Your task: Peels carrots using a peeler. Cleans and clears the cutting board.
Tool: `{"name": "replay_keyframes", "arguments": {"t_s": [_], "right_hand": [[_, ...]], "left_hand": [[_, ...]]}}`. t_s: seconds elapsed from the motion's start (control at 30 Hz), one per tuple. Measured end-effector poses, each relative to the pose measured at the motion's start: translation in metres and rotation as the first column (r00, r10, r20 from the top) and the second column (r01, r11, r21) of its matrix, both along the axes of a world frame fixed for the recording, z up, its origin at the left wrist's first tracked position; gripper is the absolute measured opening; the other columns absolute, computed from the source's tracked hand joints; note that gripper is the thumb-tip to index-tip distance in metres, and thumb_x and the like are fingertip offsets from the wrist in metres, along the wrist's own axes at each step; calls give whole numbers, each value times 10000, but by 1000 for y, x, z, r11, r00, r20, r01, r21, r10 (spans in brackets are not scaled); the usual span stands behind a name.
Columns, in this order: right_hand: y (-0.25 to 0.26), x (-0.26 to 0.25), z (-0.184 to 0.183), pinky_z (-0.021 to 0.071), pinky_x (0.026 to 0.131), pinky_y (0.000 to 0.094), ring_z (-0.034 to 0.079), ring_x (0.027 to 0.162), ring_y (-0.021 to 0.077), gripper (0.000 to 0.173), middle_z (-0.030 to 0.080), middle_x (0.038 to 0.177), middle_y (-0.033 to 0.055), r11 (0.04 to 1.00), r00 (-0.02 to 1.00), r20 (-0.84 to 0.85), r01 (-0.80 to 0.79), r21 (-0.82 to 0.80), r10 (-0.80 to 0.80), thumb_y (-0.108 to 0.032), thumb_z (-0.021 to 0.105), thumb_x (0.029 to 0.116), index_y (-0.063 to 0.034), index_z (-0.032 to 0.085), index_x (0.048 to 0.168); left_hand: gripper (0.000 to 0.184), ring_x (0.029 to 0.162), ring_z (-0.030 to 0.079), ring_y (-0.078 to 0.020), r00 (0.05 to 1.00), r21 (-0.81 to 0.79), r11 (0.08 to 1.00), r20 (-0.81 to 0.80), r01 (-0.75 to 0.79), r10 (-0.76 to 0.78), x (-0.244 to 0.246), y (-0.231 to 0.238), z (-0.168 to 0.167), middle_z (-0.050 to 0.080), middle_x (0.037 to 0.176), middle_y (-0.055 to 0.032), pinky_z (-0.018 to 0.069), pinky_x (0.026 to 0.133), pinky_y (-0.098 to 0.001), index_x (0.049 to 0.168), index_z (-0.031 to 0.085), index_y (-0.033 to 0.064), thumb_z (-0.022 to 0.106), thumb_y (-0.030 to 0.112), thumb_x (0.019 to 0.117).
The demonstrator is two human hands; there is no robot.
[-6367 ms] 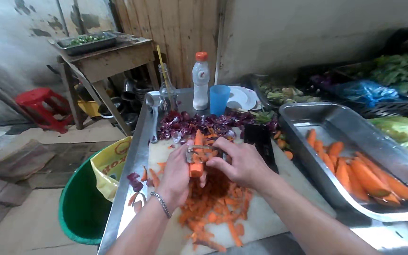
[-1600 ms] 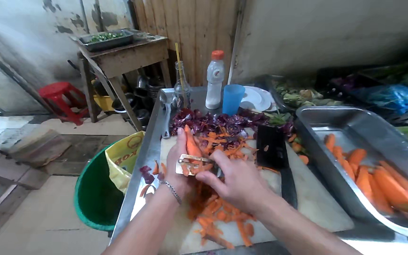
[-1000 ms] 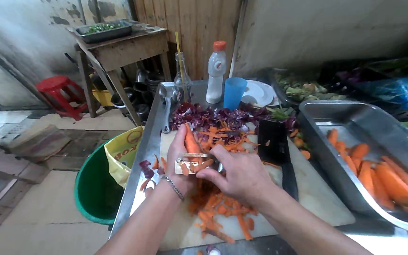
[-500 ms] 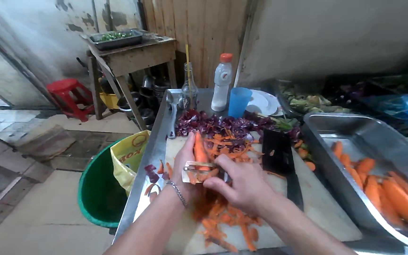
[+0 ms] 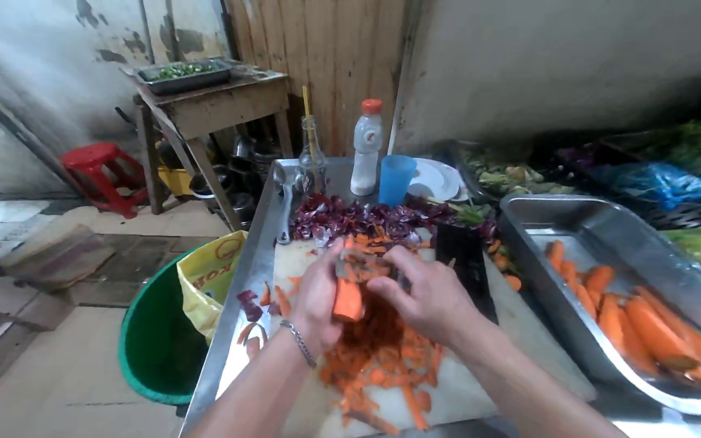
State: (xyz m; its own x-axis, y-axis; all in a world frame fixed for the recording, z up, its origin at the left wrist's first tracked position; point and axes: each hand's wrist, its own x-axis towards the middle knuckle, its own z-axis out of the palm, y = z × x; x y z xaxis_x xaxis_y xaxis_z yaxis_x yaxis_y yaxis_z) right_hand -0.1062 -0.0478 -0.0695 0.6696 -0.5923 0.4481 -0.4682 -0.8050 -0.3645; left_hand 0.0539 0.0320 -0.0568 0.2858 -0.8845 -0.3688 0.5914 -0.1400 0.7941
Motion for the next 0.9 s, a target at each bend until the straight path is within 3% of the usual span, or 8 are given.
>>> {"name": "replay_keyframes", "arguments": {"t_s": [0.07,0.2,0.37,0.47,0.57,0.7,0.8,0.9], "right_hand": [[8,4,-2,497,453,398,598,519,148,621,541,580,-39,995,995,1,-103,7,103,-726,386,982,-167,655,1009],[6,11,-4,462,420,365,568,481,137,609,510,553,-50,987,990,16,-142,-69,144,-723,400,974,-169,652,997],[-10,3,-3,472,444,399,580,499,166,597,531,569,-33,999,1000,-3,-9,-40,9,-704,412,982,-163,660,1023],[-16,3,-1,491,483,452,610,534,227,591,550,582,11,997,996,-42,80,8,-79,-681,420,1000,-141,654,1056],[-31,-3,4,512,559,533,637,619,295,506,602,673,78,953,977,-44,215,214,-211,-580,435,1053,-119,631,1129],[-43,-19,11,467,542,409,515,562,190,469,513,673,40,853,981,105,87,515,-163,-514,403,1084,-107,633,1124],[-38,-25,21,447,478,311,493,513,135,444,505,645,16,791,973,209,-47,610,-103,-484,413,1083,-98,617,1159],[-33,-28,30,428,418,213,481,479,88,392,510,666,3,668,945,327,-228,708,-24,-412,385,1094,-104,566,1255]], "left_hand": [[434,641,641,-111,999,-30,999,-43,-17,15,5,0,-5,654,782,-21,549,552,-271,988,668,156,480,545,1034],[435,622,635,-99,996,-55,994,-17,89,-90,11,1,-7,646,766,-20,542,532,-252,980,664,154,468,536,1045],[532,485,537,-150,992,56,991,17,122,-123,2,2,-2,564,658,-66,469,438,-273,956,569,110,237,496,1108],[534,471,525,-136,981,41,981,43,189,-191,4,1,-3,530,632,-47,472,437,-261,915,560,97,251,491,1101],[639,488,554,-114,918,-24,925,134,379,-373,7,4,-2,547,653,-44,516,468,-245,913,576,75,262,607,1075],[576,612,588,-134,852,141,922,354,360,-386,16,2,3,616,802,-52,526,563,-268,1122,627,113,334,606,1065],[389,712,612,-146,706,227,882,532,413,-468,27,8,7,625,972,-72,546,620,-280,1408,507,135,576,278,1053],[412,780,650,-172,682,206,877,561,434,-469,30,9,10,642,1052,-97,578,684,-311,1433,492,110,587,170,1037]]}}
